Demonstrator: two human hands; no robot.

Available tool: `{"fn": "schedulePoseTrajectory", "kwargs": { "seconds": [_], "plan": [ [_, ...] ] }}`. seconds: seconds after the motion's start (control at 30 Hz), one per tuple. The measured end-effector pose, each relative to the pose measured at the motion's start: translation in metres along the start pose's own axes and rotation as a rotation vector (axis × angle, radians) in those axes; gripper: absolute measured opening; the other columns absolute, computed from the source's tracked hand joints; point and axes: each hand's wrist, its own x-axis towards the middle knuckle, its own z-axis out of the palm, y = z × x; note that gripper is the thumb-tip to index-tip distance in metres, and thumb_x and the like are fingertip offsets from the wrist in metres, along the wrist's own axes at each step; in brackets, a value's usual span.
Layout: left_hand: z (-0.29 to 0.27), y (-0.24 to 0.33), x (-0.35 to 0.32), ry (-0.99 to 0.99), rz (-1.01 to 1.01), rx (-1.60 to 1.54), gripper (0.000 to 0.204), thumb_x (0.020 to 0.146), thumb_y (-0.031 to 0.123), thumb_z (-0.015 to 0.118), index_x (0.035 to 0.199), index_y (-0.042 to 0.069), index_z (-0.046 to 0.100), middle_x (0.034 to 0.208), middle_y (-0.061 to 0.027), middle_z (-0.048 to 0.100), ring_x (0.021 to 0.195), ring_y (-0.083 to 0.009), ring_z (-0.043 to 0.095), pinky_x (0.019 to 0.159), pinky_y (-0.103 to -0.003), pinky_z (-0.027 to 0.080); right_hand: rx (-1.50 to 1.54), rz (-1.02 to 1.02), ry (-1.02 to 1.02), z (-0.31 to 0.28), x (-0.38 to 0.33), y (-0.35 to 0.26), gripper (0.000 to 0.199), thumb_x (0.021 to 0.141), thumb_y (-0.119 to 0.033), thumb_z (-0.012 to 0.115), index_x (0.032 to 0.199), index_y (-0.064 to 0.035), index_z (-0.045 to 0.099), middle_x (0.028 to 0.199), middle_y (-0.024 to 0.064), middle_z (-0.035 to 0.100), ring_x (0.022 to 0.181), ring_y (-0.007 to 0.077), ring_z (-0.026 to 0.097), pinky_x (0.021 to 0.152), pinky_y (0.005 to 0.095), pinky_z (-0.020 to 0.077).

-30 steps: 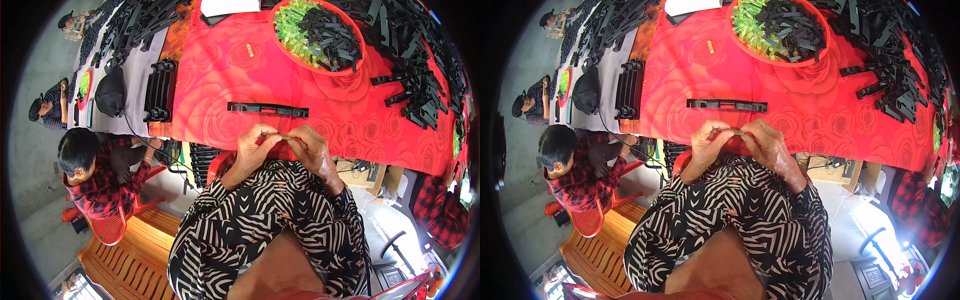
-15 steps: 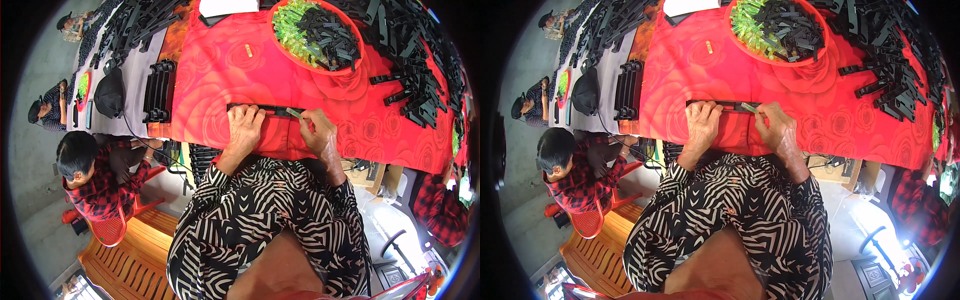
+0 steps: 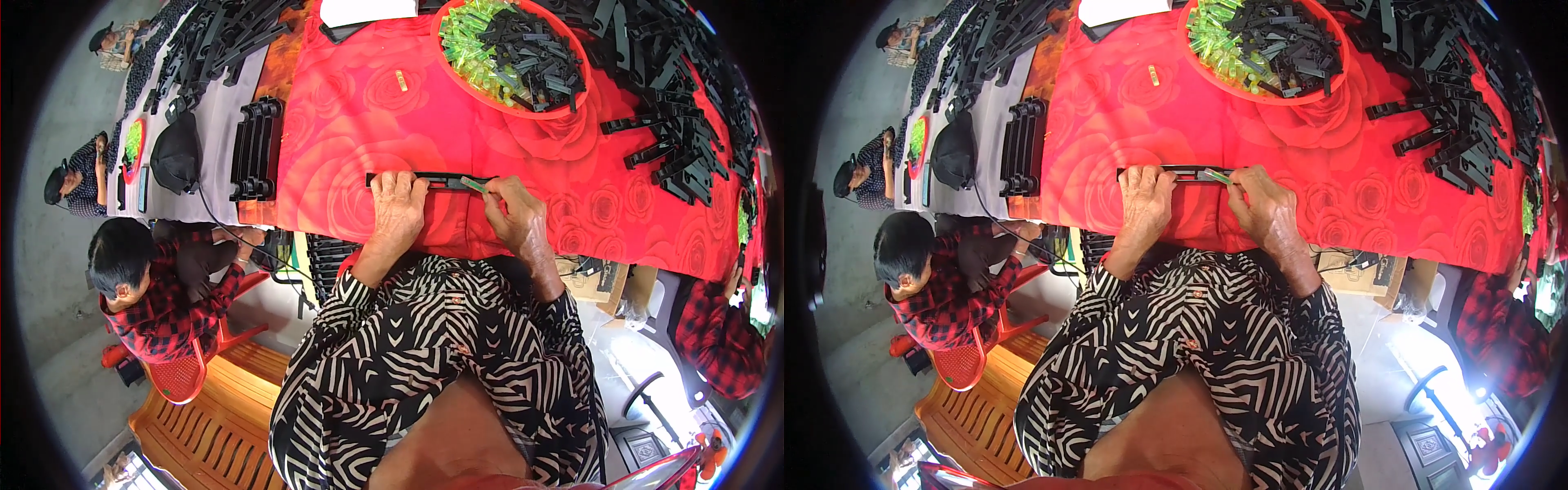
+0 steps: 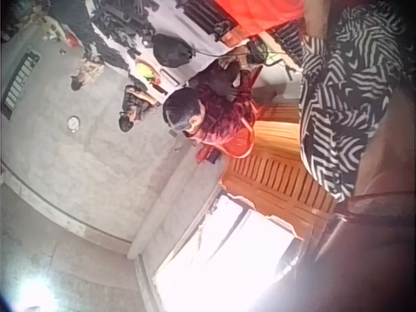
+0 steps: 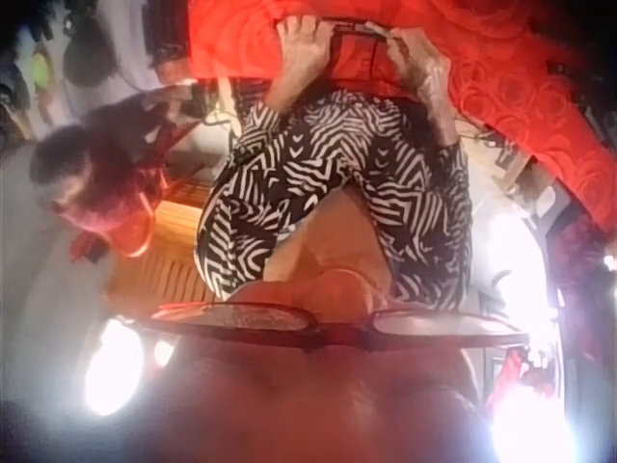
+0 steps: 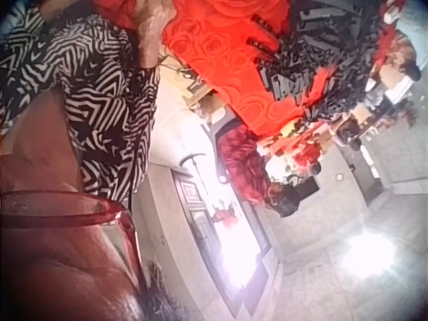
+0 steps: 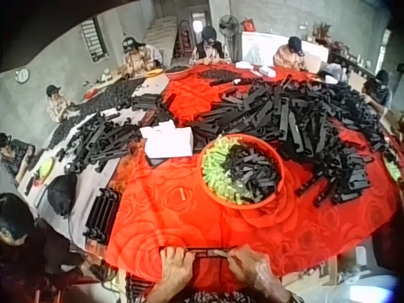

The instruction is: The person assembles spirit levels by picking small vials from a tray and pressing them into black plastic frames by hand.

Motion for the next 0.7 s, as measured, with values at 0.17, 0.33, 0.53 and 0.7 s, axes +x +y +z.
{"fn": "schedulePoseTrajectory", "kwargs": {
  "seconds": [0.17,0.33,0.53,0.7],
  "plan": [
    [-0.013,0.008,-0.005,-0.051,-0.009,-0.087,0.016,0.076,0.007,0.065,0.091,0.004,0.059,0.088,-0.0093,0.055,0.084,-0.0287,0.05,0.077,-0.041,0.039,-0.029,-0.05,-0.068,0.0,0.01,-0.007,0.013,0.077,-0.001,0.064,0.088,-0.0022,0.058,0.079,0.0112,0.059,0.066,0.0277,0.061,0.055,0.0361,0.049],
    [-0.013,0.006,-0.014,0.049,-0.024,-0.233,0.023,0.073,0.003,0.069,0.093,0.003,0.058,0.094,-0.0104,0.06,0.09,-0.0285,0.053,0.079,-0.039,0.041,-0.126,-0.136,-0.18,0.002,0.013,-0.012,0.009,0.08,-0.007,0.06,0.084,-0.0036,0.052,0.075,0.0106,0.053,0.063,0.03,0.059,0.052,0.0399,0.0471],
    [-0.031,0.0,-0.009,0.104,-0.08,-0.224,0.035,0.068,0.008,0.076,0.098,0.003,0.058,0.109,-0.0119,0.058,0.1,-0.0306,0.053,0.086,-0.042,0.04,-0.225,-0.149,-0.293,0.007,0.018,-0.016,0.01,0.077,-0.006,0.058,0.079,-0.0039,0.048,0.075,0.011,0.053,0.065,0.0304,0.06,0.051,0.0421,0.0474],
    [-0.028,-0.005,-0.006,-0.004,-0.024,-0.281,0.039,0.065,0.01,0.076,0.1,0.003,0.058,0.116,-0.0131,0.052,0.11,-0.0335,0.048,0.09,-0.046,0.038,-0.248,-0.099,-0.407,0.017,0.025,-0.021,0.009,0.081,-0.01,0.057,0.086,-0.0046,0.051,0.08,0.0115,0.055,0.068,0.0335,0.059,0.053,0.0438,0.0462]
  ]
}}
